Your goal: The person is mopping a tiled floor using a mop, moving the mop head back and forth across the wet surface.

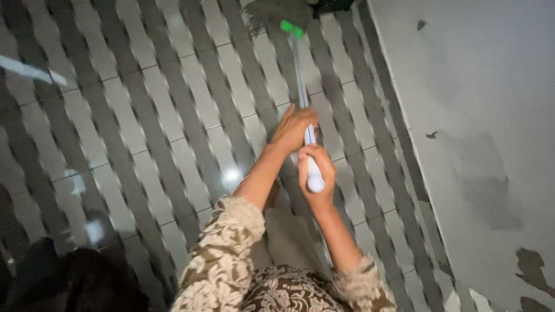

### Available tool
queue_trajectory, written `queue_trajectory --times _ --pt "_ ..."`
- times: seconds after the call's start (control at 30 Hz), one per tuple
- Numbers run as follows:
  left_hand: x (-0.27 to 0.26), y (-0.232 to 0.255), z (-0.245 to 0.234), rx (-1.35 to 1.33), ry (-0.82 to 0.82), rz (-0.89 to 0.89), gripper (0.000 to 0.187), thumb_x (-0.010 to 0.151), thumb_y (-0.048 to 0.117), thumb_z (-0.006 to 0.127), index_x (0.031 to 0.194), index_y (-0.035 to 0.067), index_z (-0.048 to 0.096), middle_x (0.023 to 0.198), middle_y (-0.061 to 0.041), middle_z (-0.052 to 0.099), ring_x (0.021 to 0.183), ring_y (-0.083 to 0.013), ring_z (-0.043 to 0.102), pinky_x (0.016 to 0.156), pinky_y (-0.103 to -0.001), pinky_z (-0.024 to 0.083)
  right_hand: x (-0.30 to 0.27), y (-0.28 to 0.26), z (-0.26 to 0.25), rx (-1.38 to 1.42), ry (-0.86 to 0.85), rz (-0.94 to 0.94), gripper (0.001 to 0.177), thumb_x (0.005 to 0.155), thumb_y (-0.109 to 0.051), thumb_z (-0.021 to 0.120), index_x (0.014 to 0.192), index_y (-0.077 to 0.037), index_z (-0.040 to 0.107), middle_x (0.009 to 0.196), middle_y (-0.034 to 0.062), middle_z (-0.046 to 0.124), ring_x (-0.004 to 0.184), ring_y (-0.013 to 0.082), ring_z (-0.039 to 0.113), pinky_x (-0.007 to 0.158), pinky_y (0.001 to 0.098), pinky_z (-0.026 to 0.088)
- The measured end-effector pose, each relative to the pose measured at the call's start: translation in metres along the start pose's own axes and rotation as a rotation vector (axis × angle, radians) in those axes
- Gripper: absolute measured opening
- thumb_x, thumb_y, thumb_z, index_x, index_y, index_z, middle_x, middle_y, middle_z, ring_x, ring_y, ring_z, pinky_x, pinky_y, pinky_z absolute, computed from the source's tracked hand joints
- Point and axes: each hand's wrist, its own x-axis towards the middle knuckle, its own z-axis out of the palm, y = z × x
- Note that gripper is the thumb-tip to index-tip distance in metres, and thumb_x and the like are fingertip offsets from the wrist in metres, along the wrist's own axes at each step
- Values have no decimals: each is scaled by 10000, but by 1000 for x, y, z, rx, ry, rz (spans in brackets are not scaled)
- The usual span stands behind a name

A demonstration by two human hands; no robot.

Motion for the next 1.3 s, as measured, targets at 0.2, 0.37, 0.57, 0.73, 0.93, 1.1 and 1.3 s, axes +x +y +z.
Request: queue_trajectory --times 0.2,0.37,0.57,0.73,0.93,1.1,1.3 --pt "-50 62 -19 -235 -159 238 147 784 171 707 746 62 616 847 -110 649 960 -328 642 1021 -470 462 -44 -60 -46 0 40 -130 63 925 51 617 977 16 621 908 141 662 852 279 684 847 366 549" --pt "-53 55 -28 -244 -99 264 213 811 158 718 716 46 563 804 -117 609 916 -352 626 906 -452 499 -34 -61 -35 40 -20 -162 91 868 72 609 942 19 606 846 137 641 821 283 670 800 356 560" --pt "3 11 -19 -359 -49 167 245 776 115 726 716 31 503 785 -128 566 846 -360 577 814 -434 488 9 -10 -2 43 31 -89 89 867 86 601 933 25 602 843 143 642 804 283 665 799 363 565" --pt "61 -29 -10 -298 -13 195 235 704 60 721 710 36 487 794 -116 574 867 -351 586 862 -441 506 58 45 21 32 -12 -141 98 842 87 608 912 18 601 835 146 625 834 308 671 812 377 565" --pt "110 -65 7 -230 21 78 151 764 10 678 858 46 565 1018 -114 619 1098 -355 609 936 -426 503 104 94 38 -4 -60 -175 95 846 83 624 913 18 607 859 156 628 880 329 671 836 381 561" --pt "124 -72 28 -114 9 46 161 752 -4 652 887 61 592 1061 -102 633 1139 -327 605 1042 -453 427 114 99 27 -14 -66 -165 89 871 83 619 935 21 611 884 157 642 883 320 678 853 383 565" --pt "85 -46 39 -104 187 83 207 757 37 652 957 83 626 1139 -115 636 1189 -336 585 987 -434 463 83 72 2 -17 -119 -159 89 861 63 610 936 16 596 872 154 632 851 313 664 842 372 559"
